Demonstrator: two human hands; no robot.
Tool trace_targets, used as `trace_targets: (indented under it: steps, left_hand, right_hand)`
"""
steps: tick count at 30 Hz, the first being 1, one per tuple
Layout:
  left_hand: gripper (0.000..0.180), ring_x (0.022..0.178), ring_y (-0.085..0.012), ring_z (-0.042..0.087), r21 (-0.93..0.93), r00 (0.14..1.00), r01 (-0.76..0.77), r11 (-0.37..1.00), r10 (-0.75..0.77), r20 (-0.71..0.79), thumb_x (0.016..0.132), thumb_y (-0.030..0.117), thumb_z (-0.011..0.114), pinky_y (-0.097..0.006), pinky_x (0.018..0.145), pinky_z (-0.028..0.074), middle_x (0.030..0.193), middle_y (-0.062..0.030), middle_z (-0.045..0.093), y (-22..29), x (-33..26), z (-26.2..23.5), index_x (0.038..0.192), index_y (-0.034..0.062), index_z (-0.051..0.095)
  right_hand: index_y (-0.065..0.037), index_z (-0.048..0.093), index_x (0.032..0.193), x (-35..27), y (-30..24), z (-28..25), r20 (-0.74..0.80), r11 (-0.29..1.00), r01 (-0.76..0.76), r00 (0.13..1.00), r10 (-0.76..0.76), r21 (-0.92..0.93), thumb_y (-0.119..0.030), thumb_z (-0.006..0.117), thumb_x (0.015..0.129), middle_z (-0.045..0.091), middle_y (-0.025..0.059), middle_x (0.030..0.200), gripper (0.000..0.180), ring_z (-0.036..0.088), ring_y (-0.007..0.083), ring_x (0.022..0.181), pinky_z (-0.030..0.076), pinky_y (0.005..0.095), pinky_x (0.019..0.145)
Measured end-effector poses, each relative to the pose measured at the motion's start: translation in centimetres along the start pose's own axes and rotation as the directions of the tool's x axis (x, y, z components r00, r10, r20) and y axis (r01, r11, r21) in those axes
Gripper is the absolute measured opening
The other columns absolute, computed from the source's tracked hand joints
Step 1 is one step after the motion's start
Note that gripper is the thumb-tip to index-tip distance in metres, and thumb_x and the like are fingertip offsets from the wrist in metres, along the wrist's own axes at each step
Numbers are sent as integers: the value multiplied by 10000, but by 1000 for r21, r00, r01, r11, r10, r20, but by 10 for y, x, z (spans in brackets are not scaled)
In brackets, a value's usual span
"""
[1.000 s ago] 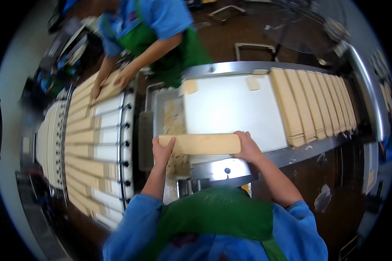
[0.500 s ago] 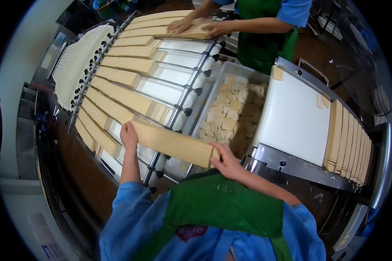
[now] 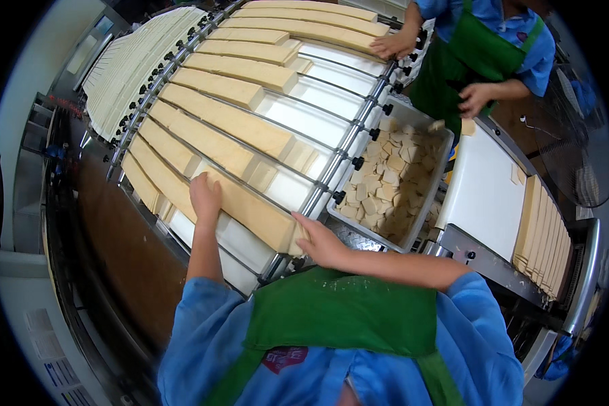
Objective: The person picks up long rectangular dough slabs from a moving conveyor belt by hand, aligns them on the belt, and occasionally places pieces into a nearby plastic bin.
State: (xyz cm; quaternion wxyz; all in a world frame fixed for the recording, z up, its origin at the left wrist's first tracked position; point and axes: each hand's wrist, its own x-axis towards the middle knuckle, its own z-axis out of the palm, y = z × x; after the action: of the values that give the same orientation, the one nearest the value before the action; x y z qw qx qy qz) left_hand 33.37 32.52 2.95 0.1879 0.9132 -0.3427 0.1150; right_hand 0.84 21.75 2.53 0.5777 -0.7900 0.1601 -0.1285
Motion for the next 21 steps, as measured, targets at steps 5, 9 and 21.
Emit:
trace_targets:
  steps: [5, 9, 21]
  left_hand:
    - [266, 1009, -371, 559, -353, 975, -215, 911, 177, -137, 778, 93, 702, -440, 891, 452, 1032, -195, 606, 29, -16, 2, 1011, 6, 606]
    - [196, 1037, -365, 564, -487, 979, -202, 850, 189, -77, 791, 88, 686, -436, 912, 448, 1056, -189, 612, 59, -40, -6, 965, 33, 616]
    - [123, 1007, -340, 595, -693, 953, -237, 680, 302, -30, 820, 94, 666, -401, 883, 471, 1056, -159, 631, 144, -72, 6, 925, 34, 643]
  right_hand:
    - [-74, 464, 1367, 70, 17, 42, -115, 992, -86, 989, 97, 94, -127, 630, 880, 584, 230, 1241, 517, 577, 352, 1128, 451, 377, 959]
    - [-66, 494, 1341, 67, 12, 34, -10, 973, -201, 979, 203, 113, -135, 652, 867, 599, 173, 1235, 504, 578, 282, 1127, 438, 349, 973]
    - [-82, 349, 1415, -121, 101, -111, -184, 711, -474, 751, 634, 519, -152, 553, 961, 637, 105, 1025, 503, 634, 148, 793, 525, 272, 661]
